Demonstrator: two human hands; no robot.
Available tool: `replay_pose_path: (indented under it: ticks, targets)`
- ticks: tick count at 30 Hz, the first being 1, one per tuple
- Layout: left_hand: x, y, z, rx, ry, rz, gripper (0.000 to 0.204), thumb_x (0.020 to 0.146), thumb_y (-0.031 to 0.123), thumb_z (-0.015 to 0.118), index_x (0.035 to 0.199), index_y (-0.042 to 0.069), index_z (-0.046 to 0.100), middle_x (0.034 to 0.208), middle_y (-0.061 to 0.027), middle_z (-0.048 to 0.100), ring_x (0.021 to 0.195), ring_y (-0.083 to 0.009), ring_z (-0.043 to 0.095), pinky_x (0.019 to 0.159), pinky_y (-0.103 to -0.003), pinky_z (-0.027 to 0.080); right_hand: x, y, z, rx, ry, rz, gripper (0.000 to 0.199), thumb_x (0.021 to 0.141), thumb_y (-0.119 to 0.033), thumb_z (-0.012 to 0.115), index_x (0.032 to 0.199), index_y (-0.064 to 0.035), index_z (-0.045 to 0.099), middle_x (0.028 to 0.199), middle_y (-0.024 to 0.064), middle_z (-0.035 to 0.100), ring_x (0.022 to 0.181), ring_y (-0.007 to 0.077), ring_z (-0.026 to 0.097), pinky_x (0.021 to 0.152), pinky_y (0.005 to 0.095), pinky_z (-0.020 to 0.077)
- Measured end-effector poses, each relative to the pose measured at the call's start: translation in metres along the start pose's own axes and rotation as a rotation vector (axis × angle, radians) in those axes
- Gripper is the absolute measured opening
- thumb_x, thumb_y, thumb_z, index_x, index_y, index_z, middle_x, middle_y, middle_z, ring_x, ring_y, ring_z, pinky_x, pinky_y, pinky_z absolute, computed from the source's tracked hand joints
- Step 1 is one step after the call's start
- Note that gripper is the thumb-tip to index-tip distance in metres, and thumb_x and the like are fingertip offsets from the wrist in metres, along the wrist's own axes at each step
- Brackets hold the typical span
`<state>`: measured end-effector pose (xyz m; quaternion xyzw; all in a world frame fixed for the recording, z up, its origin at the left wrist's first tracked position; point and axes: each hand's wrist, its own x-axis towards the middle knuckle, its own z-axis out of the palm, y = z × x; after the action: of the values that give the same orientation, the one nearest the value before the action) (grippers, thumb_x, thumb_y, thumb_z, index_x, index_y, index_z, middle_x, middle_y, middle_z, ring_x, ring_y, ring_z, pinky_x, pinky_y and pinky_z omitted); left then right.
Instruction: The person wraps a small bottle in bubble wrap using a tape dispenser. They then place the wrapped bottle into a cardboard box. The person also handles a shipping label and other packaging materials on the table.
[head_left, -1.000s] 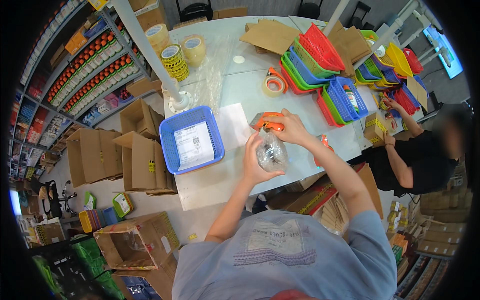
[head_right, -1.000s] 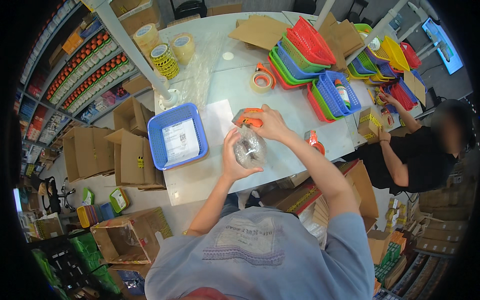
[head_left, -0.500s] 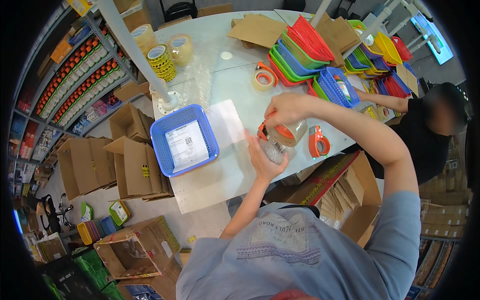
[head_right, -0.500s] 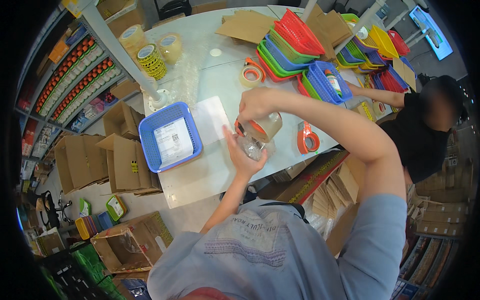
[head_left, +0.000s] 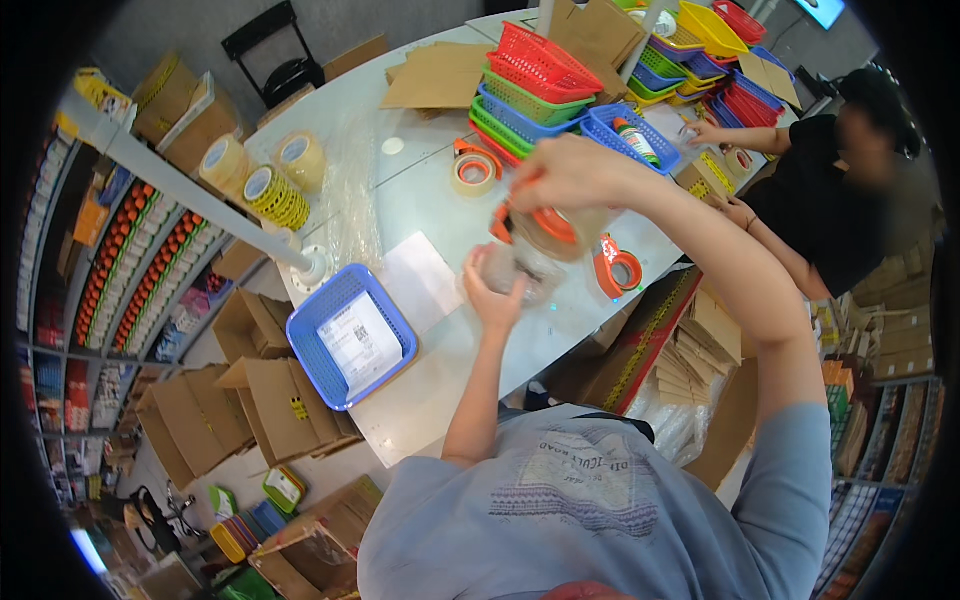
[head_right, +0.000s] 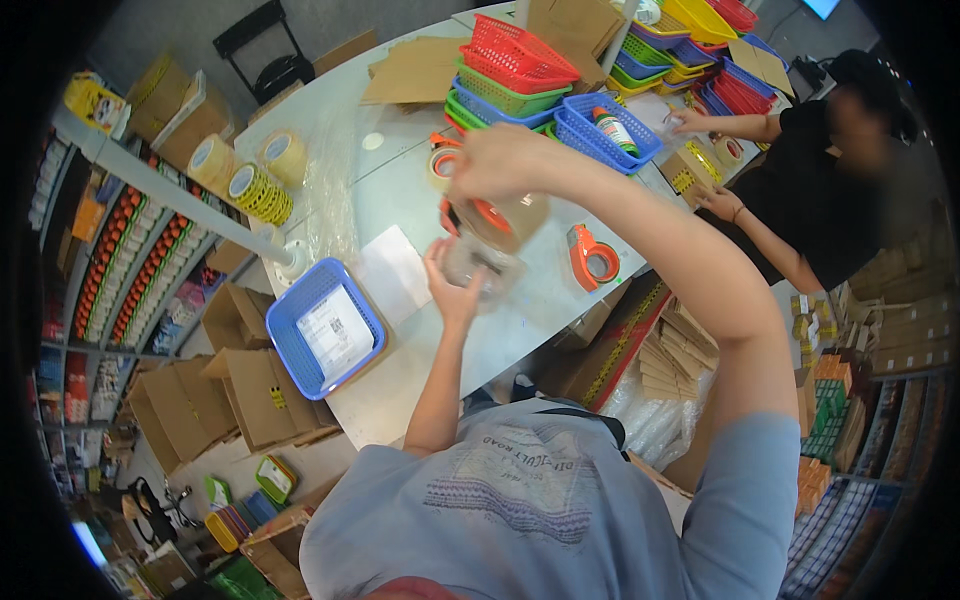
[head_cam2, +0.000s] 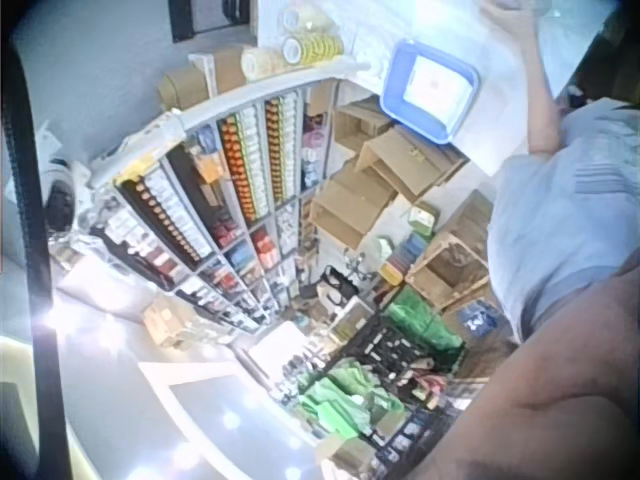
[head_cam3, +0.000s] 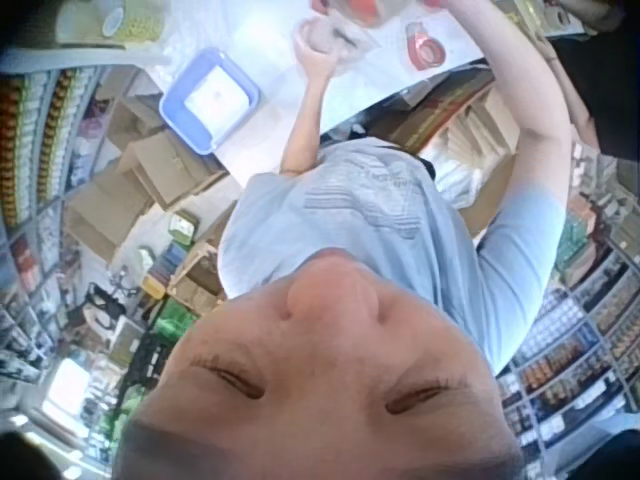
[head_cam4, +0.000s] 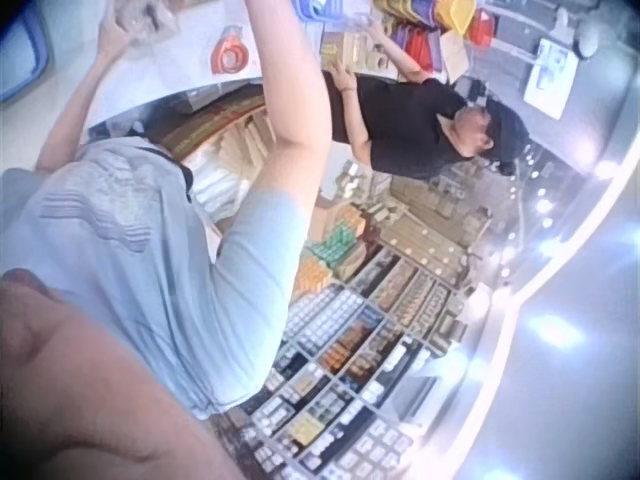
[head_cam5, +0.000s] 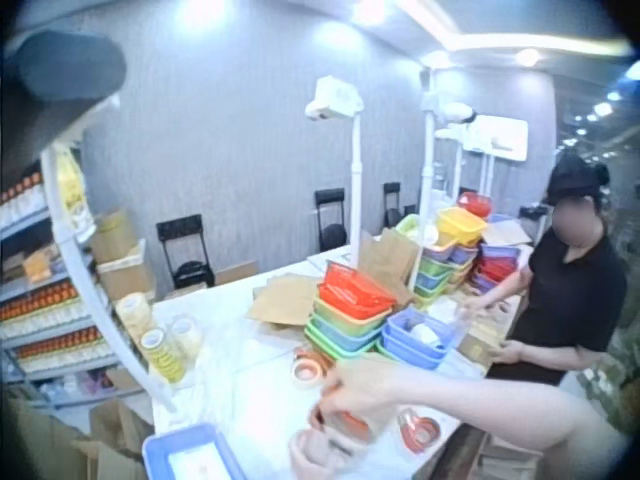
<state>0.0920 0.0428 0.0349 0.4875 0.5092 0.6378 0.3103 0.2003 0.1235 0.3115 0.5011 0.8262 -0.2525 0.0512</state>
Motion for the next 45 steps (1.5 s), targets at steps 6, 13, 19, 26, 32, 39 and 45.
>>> replay_pose_path:
  ticks: [6, 13, 19, 26, 32, 39, 45]
  targets:
    - [0.047, 0.001, -0.01, 0.027, 0.312, 0.159, 0.062, 0.07, 0.007, 0.066, 0.127, 0.003, 0.041, 0.137, -0.025, 0.031, 0.128, -0.036, 0.034, 0.106, -0.045, 0.029, 0.08, -0.031, -0.013, -0.026, 0.082, 0.03, 0.039, 0.063, -0.033, 0.063, 0.086, -0.003, 0.072, 0.091, 0.0187, 0.068, 0.084, 0.0318, 0.065, 0.071, 0.0381, 0.0501]
    - [0.048, -0.011, -0.022, 0.259, 0.079, 0.545, 0.044, 0.058, 0.03, 0.079, 0.092, 0.009, 0.059, 0.141, -0.0268, 0.022, 0.129, -0.0459, 0.028, 0.102, -0.054, 0.029, 0.122, -0.093, -0.029, -0.21, -0.112, 0.012, 0.045, 0.065, -0.033, 0.064, 0.09, 0.0031, 0.07, 0.091, 0.0183, 0.068, 0.08, 0.0311, 0.066, 0.072, 0.0383, 0.0519]
    - [0.073, -0.004, -0.015, -0.15, 0.239, 0.341, 0.05, 0.061, 0.024, 0.078, 0.1, 0.005, 0.053, 0.137, -0.0296, 0.027, 0.127, -0.0438, 0.032, 0.102, -0.049, 0.032, 0.124, -0.071, -0.021, -0.271, -0.069, -0.033, 0.04, 0.069, -0.033, 0.062, 0.085, 0.0026, 0.07, 0.083, 0.0189, 0.068, 0.077, 0.0313, 0.065, 0.069, 0.0398, 0.0508]
    - [0.094, -0.025, -0.024, 0.119, 0.094, 0.272, 0.043, 0.058, 0.015, 0.07, 0.095, 0.003, 0.053, 0.1, -0.0147, 0.059, 0.099, -0.0302, 0.051, 0.088, -0.04, 0.038, 0.04, -0.029, 0.025, -0.128, 0.185, -0.185, 0.025, 0.077, -0.027, 0.059, 0.094, -0.0125, 0.07, 0.078, 0.0145, 0.066, 0.07, 0.0319, 0.061, 0.066, 0.0414, 0.0484]
    - [0.114, -0.031, -0.027, 0.055, 0.062, 0.254, 0.027, 0.054, 0.008, 0.064, 0.079, 0.002, 0.056, 0.092, -0.0137, 0.06, 0.094, -0.0291, 0.052, 0.086, -0.038, 0.04, -0.083, -0.024, 0.05, -0.053, 0.416, 0.055, 0.036, 0.075, -0.022, 0.067, 0.109, -0.0124, 0.066, 0.078, 0.0228, 0.053, 0.07, 0.0334, 0.058, 0.061, 0.0434, 0.0489]
    - [0.123, -0.036, -0.027, 0.009, 0.037, 0.228, 0.019, 0.056, 0.005, 0.057, 0.074, -0.001, 0.054, 0.092, -0.0157, 0.059, 0.093, -0.0294, 0.055, 0.087, -0.038, 0.041, -0.066, 0.006, 0.142, 0.05, 0.415, 0.124, 0.045, 0.074, -0.028, 0.066, 0.118, -0.016, 0.062, 0.077, 0.0247, 0.053, 0.057, 0.0339, 0.056, 0.054, 0.0409, 0.0502]
    - [0.128, -0.037, -0.01, 0.164, 0.021, 0.345, 0.031, 0.062, 0.016, 0.064, 0.086, -0.001, 0.055, 0.1, -0.017, 0.058, 0.1, -0.0309, 0.052, 0.089, -0.04, 0.041, 0.02, 0.057, 0.166, 0.383, 0.332, 0.279, 0.035, 0.079, -0.029, 0.062, 0.111, -0.0162, 0.067, 0.086, 0.0255, 0.062, 0.076, 0.0339, 0.064, 0.069, 0.0392, 0.0523]
